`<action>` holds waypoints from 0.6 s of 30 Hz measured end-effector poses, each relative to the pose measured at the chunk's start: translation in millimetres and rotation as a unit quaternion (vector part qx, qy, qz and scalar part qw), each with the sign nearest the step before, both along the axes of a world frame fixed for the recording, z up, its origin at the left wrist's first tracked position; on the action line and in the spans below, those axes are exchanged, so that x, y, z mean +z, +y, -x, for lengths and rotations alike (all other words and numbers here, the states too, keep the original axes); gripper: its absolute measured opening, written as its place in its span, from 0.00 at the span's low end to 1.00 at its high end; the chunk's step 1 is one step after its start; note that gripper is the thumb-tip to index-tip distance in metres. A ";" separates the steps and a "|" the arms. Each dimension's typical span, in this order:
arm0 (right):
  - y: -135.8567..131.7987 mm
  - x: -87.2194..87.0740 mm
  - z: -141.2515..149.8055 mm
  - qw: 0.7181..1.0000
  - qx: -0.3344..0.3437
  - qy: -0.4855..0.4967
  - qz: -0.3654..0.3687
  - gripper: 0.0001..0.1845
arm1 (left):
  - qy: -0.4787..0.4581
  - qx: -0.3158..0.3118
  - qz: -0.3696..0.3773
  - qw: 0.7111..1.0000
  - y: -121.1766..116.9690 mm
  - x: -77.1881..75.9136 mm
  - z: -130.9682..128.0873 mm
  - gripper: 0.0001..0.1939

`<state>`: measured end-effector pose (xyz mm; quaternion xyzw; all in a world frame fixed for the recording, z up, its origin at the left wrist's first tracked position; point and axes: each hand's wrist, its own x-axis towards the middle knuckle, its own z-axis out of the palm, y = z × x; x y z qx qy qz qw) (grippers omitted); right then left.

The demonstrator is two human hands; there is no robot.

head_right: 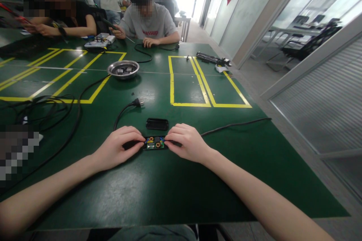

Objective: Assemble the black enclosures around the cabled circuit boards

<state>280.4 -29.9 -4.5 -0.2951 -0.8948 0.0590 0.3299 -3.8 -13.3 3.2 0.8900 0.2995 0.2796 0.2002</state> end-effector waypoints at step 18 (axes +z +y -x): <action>0.8 -2.3 1.1 0.990 -0.004 0.063 0.129 0.04 | 0.006 0.009 0.056 0.998 2.8 3.8 -2.9 0.09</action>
